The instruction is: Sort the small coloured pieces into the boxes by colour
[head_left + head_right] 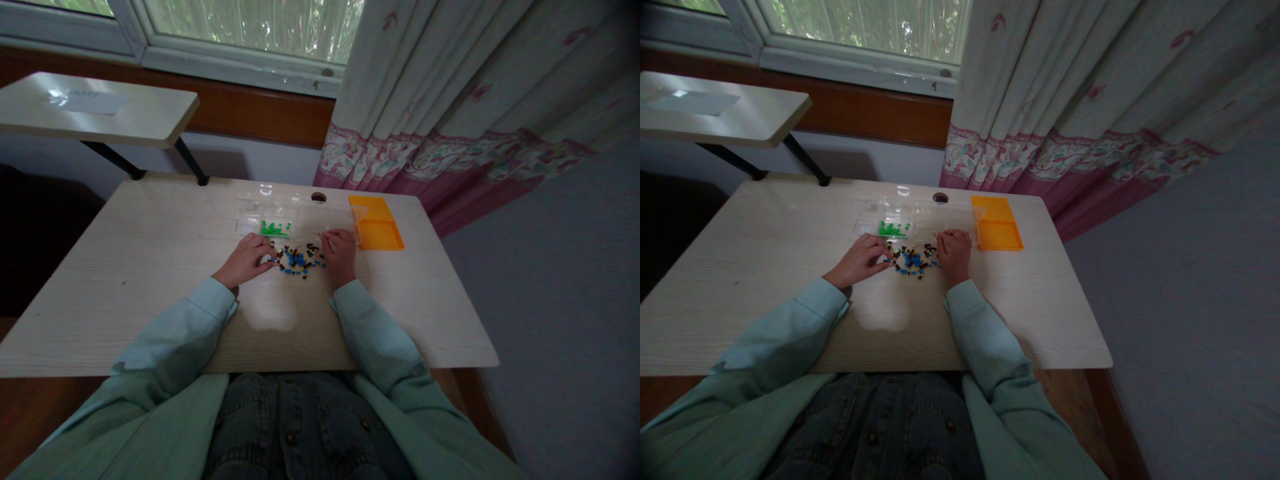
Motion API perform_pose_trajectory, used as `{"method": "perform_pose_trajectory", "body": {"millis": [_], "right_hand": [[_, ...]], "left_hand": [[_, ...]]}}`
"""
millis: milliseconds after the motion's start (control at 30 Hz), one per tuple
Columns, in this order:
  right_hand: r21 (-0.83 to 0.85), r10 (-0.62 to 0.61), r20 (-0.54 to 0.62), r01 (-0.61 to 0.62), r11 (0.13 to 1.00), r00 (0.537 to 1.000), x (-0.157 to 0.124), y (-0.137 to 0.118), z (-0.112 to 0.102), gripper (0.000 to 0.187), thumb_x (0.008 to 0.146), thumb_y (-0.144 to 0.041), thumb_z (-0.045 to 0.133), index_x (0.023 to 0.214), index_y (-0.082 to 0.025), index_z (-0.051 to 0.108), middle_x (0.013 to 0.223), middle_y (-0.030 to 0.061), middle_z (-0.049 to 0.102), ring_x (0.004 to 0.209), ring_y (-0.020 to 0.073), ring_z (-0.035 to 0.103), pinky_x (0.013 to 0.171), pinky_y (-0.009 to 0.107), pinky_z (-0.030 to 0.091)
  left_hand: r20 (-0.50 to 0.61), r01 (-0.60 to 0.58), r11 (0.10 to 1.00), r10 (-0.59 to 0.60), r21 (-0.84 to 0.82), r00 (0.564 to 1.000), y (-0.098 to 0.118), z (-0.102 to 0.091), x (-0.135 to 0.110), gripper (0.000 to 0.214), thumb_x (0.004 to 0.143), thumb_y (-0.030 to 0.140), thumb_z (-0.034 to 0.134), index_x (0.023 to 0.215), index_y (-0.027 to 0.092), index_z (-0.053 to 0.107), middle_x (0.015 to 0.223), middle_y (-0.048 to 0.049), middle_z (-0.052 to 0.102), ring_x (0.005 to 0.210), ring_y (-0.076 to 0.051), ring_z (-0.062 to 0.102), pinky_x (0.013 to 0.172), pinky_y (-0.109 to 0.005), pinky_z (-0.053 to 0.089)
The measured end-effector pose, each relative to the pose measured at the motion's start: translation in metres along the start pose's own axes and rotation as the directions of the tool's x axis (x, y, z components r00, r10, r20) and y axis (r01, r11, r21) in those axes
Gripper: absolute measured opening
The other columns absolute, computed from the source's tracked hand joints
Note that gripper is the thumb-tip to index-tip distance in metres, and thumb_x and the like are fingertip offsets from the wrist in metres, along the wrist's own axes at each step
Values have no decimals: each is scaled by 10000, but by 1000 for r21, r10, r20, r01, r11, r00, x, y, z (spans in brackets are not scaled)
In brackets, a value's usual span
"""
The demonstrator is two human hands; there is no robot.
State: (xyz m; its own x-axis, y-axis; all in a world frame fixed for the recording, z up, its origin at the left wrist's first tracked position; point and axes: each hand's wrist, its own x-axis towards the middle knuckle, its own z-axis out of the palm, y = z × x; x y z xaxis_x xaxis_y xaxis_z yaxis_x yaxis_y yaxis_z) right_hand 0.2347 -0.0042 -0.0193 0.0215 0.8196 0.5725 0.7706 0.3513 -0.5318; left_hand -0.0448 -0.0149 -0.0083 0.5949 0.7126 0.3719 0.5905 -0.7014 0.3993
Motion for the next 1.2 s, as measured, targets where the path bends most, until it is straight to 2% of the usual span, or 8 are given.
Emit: {"method": "perform_pose_trajectory", "body": {"millis": [167,400,867,1200], "right_hand": [[9,-3,7,3,1000,1000,1,1,1,229,927,-296,554,937,-201,761,934,85,676,953,228,569,934,413,428],[19,-15,-4,15,1000,1000,0,2,3,223,923,-313,563,928,-209,760,921,82,675,944,232,567,914,418,435],[43,-36,-33,37,998,999,0,0,2,216,918,-307,574,907,-199,761,885,80,672,910,225,575,883,403,453],[24,-41,-12,41,999,999,0,0,2,211,921,-310,575,919,-198,754,901,80,671,923,224,574,884,397,452]], "left_hand": [[22,-13,1000,13,12,1000,2,0,1,269,875,462,646,943,207,698,989,-77,620,960,-231,545,868,-357,416],[30,11,999,-12,35,999,5,0,2,214,898,406,624,915,204,694,963,-77,623,944,-232,542,860,-360,410],[4,25,999,-25,26,1000,5,7,1,251,957,396,515,920,200,669,957,-86,629,947,-231,547,877,-372,415],[-41,79,997,-78,18,996,6,6,2,263,978,345,444,892,180,629,933,-94,624,920,-238,532,870,-390,421]]}}
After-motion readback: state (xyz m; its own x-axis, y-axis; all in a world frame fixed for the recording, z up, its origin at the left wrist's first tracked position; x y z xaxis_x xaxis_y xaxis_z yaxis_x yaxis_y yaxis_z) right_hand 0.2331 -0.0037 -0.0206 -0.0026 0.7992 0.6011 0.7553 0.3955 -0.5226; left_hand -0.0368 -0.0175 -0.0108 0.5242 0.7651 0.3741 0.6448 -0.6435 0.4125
